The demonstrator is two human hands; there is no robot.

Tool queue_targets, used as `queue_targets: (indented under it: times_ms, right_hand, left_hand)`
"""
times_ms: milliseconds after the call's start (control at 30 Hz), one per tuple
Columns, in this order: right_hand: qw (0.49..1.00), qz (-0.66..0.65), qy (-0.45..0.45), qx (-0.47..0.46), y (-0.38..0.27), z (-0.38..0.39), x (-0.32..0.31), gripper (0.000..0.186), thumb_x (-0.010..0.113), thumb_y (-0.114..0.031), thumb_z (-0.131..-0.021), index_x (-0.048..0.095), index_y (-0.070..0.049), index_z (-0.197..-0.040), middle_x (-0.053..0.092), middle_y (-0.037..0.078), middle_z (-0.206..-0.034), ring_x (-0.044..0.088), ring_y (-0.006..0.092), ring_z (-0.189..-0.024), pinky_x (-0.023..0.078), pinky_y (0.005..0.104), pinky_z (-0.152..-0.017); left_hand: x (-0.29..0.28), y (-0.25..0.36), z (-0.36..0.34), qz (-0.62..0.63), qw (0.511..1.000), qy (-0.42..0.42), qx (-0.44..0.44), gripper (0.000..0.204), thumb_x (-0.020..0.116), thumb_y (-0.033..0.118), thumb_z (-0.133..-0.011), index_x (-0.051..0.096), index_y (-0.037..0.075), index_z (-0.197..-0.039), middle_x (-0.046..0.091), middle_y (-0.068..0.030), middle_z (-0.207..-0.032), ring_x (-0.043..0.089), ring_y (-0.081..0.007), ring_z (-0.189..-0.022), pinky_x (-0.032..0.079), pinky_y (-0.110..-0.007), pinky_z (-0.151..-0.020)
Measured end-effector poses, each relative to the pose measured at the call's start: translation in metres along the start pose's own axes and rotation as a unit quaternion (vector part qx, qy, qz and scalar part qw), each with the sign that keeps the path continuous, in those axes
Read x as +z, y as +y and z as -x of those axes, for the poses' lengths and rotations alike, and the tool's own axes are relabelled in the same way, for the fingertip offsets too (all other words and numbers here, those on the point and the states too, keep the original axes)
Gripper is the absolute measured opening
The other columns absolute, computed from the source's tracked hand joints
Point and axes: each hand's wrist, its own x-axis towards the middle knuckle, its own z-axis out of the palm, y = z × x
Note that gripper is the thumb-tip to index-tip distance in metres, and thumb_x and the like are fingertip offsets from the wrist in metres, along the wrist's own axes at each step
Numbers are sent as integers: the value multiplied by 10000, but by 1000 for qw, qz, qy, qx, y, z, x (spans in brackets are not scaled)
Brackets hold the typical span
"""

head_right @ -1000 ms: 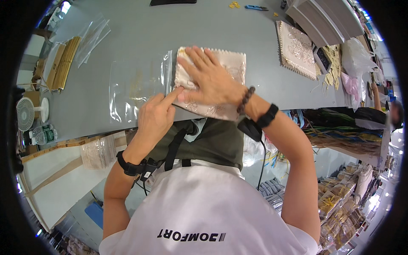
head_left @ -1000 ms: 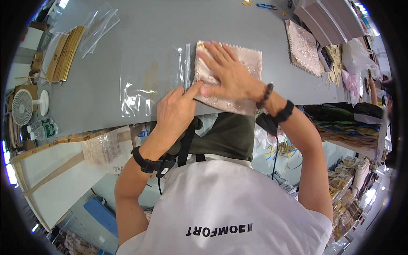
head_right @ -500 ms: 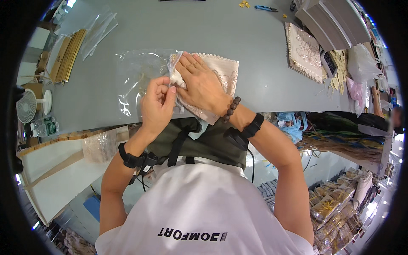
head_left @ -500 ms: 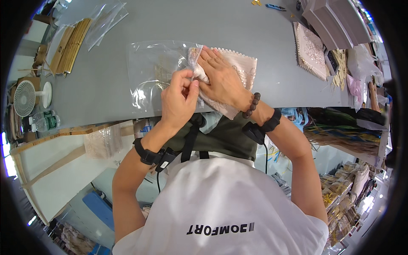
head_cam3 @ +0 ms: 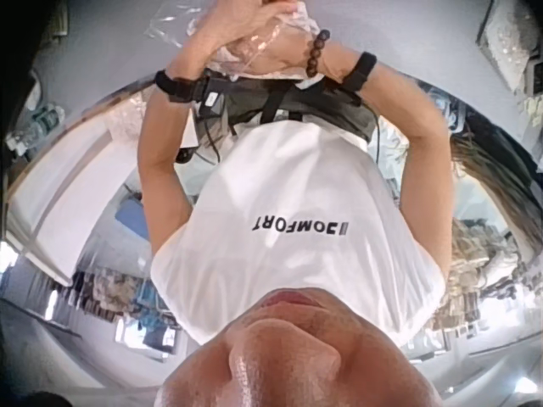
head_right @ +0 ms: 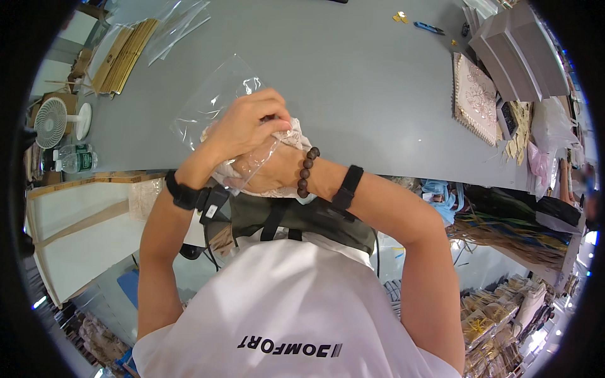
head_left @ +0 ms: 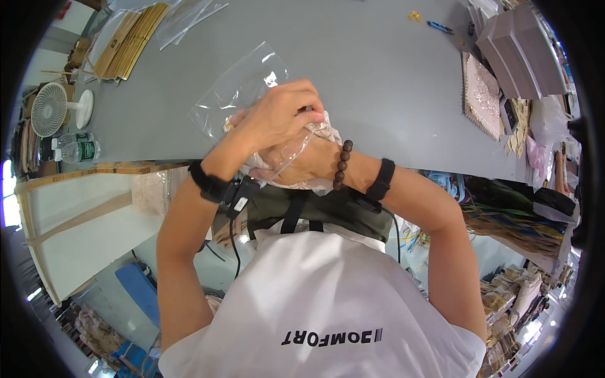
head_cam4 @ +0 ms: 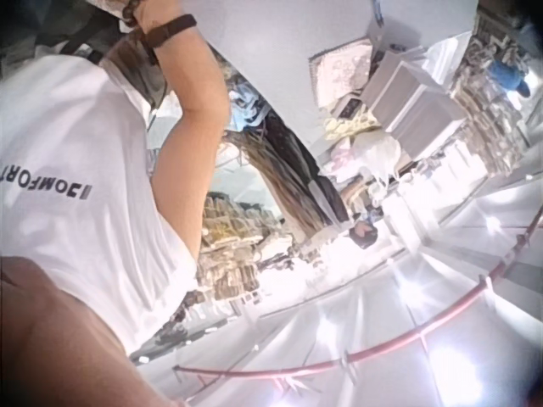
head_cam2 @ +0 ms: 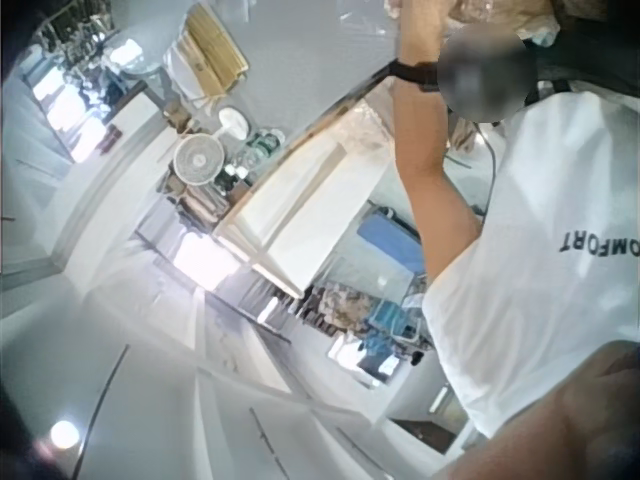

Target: The person repeatedly picks up embroidered fabric squares, places each into a clear plastic bag, seals the bag, and stacks the packaged items on the table. The process is repeated for multiple units.

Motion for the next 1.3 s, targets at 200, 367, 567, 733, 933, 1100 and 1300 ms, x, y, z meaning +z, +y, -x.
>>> queue_targets:
  times_ms: [200,367,567,733,933,1100,1300]
  right_hand:
    - [965,171,167,111,29,6,-18,792,635,-545,-1013,431,-62,-1607,467,350,-1541,400,524,-1488,271,612,-1270]
    - [922,260,206,202,48,-29,-31,823,610,-624,-1006,473,-63,-1593,423,358,-1613,368,526,-1532,258,618,-1264]
    - [921,260,200,209,57,-19,-37,810,589,-614,-1023,499,-21,-1566,451,369,-1587,394,537,-1510,286,593,-1265]
    - [891,360,204,187,57,-27,-30,746,590,-548,-1033,523,-2,-1537,512,363,-1530,462,520,-1463,375,579,-1213]
    - [907,328,216,154,56,-50,-31,785,566,-585,-1039,503,21,-1534,455,425,-1539,439,545,-1459,364,592,-1206]
    - [922,318,163,149,41,-35,-25,832,549,-622,-1040,468,7,-1579,374,374,-1638,364,502,-1535,324,573,-1250]
    - [920,310,179,160,51,-57,-12,864,585,-590,-1008,450,51,-1571,363,366,-1652,340,483,-1560,315,573,-1255]
  left_hand:
    - [-31,17,78,-156,936,141,-282,246,803,250,-967,771,23,-882,687,-78,-705,657,-170,-629,488,-323,-549]
    - [15,36,96,199,890,116,-394,346,818,273,-958,736,-22,-797,657,-68,-599,594,-76,-574,452,-297,-540]
    - [6,44,97,200,870,180,-413,336,786,313,-993,773,-23,-1004,696,-46,-656,646,-67,-609,515,-262,-535]
    - [24,43,83,288,867,94,-396,241,752,203,-1017,758,-37,-1006,736,-55,-756,667,-98,-600,526,-257,-528]
    - [25,45,93,358,843,78,-393,252,755,225,-1030,762,-19,-968,719,-47,-741,624,-76,-568,486,-241,-524]
    - [28,62,98,335,845,41,-414,221,748,190,-1028,763,-26,-988,703,-29,-708,616,-69,-562,480,-236,-522]
    - [-5,52,90,76,942,60,-322,357,771,322,-1013,785,10,-840,731,-67,-754,614,-109,-591,500,-301,-568]
